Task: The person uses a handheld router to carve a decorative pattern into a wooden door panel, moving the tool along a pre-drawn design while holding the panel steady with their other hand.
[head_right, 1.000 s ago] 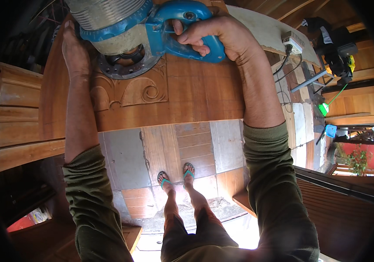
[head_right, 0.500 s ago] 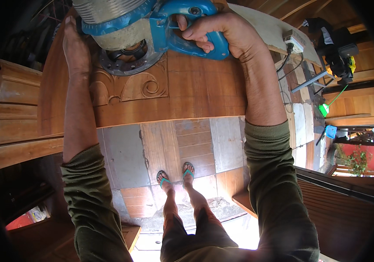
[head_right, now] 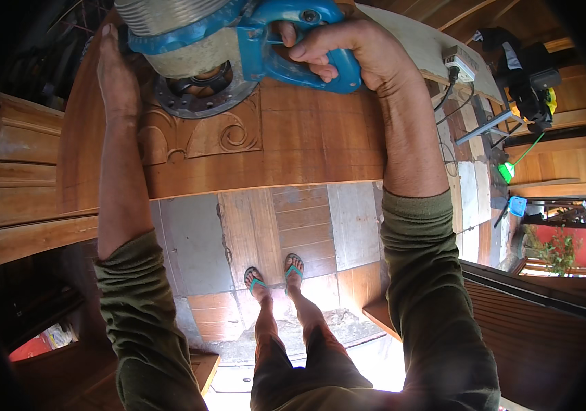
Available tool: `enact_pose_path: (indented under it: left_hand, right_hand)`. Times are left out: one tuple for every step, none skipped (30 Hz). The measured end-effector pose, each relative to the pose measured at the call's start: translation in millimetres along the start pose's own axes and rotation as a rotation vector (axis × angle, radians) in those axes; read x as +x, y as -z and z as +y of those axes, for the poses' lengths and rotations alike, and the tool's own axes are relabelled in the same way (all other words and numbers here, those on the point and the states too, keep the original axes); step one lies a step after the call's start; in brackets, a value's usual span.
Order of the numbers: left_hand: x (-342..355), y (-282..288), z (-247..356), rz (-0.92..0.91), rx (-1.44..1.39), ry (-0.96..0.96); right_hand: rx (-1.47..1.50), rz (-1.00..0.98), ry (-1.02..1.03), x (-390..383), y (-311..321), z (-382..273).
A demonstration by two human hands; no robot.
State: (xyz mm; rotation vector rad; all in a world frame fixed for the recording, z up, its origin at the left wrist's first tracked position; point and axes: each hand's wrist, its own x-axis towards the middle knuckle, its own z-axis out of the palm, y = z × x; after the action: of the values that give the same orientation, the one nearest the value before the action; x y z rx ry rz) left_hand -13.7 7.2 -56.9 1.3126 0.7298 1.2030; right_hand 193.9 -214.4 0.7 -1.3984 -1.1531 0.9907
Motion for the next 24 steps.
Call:
enact_pose_path:
  left_hand:
    - [-1,-2,2,0.002,-0.017,0.018]
    - [-4,-4,3,0.009,-0.038,0.027]
    - [0,2,1,-0.013,-0.04,0.052]
    - [3,9,0,-0.035,-0.041,0.076]
    - [5,13,-3,-0.08,-0.046,0.126]
    - [5,13,-5,-0.081,-0.048,0.128]
    - [5,12,-6,-0.064,-0.027,0.06]
    - [5,12,-8,-0.046,-0.006,-0.008]
    - [6,12,-11,-0.046,-0.006,-0.008]
    - [6,13,-13,-0.038,0.054,-0.075]
    - [7,15,-15,-0.026,0.115,-0.143]
    - [7,13,-15,-0.024,0.14,-0.163]
    - [6,12,-14,-0.025,0.143,-0.164]
    - [4,11,-15,-0.027,0.137,-0.146]
    - [2,10,-13,-0.031,0.124,-0.122]
    - [0,9,-12,-0.035,0.114,-0.102]
    - [0,9,-11,-0.04,0.109,-0.089]
    - [-1,9,-9,-0.04,0.108,-0.077]
    - [0,9,-8,-0.039,0.107,-0.067]
    - [0,11,-7,-0.041,0.11,-0.064]
    - [-3,8,-3,-0.042,0.103,-0.046]
    - [-7,6,0,-0.044,0.095,-0.029]
    - [-9,4,2,-0.046,0.083,0.008]
    - [-8,5,1,-0.044,0.086,0.008]
  right_hand:
    - [-0.002,0.002,-0.001,0,3,2]
    - [-0.01,-0.005,0.002,-1,7,5]
    - [-0.014,-0.017,0.006,0,8,6]
    - [-0.013,-0.019,0.007,1,8,7]
    - [-0.01,-0.028,0.009,1,9,8]
    - [-0.009,-0.033,0.009,1,9,9]
    - [-0.01,-0.033,0.007,1,10,9]
    - [-0.009,-0.045,0.0,1,11,9]
    - [-0.007,-0.057,-0.005,1,11,9]
    - [-0.007,-0.057,-0.005,1,12,9]
    - [0.021,-0.078,0.03,1,13,10]
    - [0.048,-0.097,0.065,1,13,11]
    - [0.047,-0.097,0.064,0,14,11]
    - [0.052,-0.104,0.061,0,15,11]
    - [0.058,-0.112,0.058,0,15,12]
    - [0.059,-0.112,0.057,0,15,12]
    - [0.057,-0.113,0.059,0,16,13]
    - [0.057,-0.114,0.062,1,16,13]
    - [0.059,-0.115,0.062,3,16,13]
    - [0.057,-0.113,0.06,4,17,13]
    - [0.05,-0.109,0.061,3,17,11]
    - [0.047,-0.107,0.062,0,17,9]
    - [0.033,-0.075,0.013,-3,17,6]
    - [0.026,-0.048,-0.038,-3,17,5]
